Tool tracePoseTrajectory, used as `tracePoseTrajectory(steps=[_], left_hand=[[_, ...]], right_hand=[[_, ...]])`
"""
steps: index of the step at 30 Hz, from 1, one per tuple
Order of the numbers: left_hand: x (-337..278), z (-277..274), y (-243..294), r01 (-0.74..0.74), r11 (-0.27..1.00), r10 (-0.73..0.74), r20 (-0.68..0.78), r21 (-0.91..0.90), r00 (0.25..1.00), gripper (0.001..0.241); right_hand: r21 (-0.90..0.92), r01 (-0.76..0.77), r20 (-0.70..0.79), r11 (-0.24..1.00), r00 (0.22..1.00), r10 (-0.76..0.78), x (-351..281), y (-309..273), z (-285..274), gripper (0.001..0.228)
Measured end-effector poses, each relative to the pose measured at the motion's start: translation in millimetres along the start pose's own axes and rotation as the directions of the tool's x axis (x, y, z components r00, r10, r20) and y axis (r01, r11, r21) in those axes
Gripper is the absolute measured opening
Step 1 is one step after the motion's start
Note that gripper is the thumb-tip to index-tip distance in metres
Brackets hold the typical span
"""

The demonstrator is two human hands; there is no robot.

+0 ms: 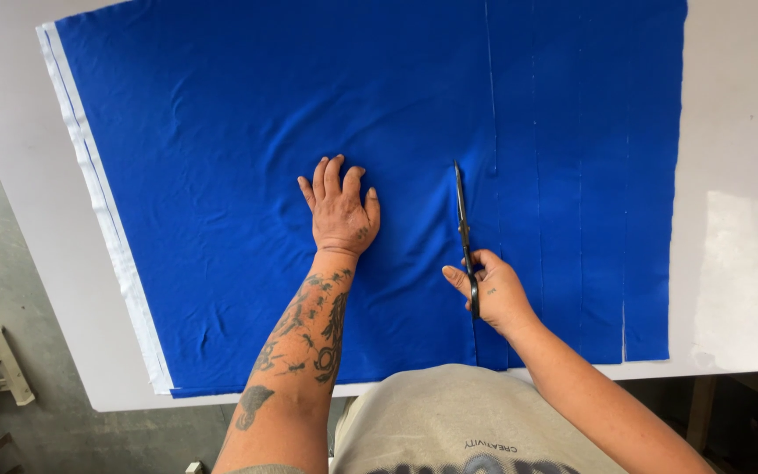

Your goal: Using large scissors to cut a piece of blue fabric into multiple long, uniform strips on a cutting table.

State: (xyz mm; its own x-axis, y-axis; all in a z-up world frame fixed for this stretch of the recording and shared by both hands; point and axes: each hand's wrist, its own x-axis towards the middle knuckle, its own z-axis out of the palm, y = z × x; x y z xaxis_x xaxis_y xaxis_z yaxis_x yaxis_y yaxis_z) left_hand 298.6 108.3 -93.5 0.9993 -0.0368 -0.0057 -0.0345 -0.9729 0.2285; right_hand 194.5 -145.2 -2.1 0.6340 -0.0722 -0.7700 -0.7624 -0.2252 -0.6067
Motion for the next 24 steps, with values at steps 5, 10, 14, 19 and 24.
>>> tracePoseTrajectory(steps=[5,10,14,19,24], left_hand=[[-1,1,-1,0.014,1.0,-0.014,0.013,0.007,1.0,0.036],[0,0,-1,0.02,1.0,-0.02,0.031,-0.002,0.999,0.036],[-1,-3,0,0.024,1.0,-0.024,0.038,0.002,0.999,0.036],[1,-4,-2,0.005,1.0,-0.005,0.04,-0.007,0.999,0.036],[0,-3,-1,0.004,1.0,-0.003,0.031,-0.017,1.0,0.036]], right_hand=[[-0.044,-0.011,0.039,0.999,0.999,0.013,14,-19,-2,0.07],[-0.07,0.018,0.018,0.997,1.0,-0.017,27,-42,-4,0.073],[-0.07,0.025,0.016,0.997,1.0,-0.024,33,-32,-1,0.061],[-0.013,0.026,0.014,1.0,1.0,-0.025,31,-35,-1,0.055],[-0.024,0.037,0.032,0.999,0.999,-0.036,44,-57,-6,0.067]])
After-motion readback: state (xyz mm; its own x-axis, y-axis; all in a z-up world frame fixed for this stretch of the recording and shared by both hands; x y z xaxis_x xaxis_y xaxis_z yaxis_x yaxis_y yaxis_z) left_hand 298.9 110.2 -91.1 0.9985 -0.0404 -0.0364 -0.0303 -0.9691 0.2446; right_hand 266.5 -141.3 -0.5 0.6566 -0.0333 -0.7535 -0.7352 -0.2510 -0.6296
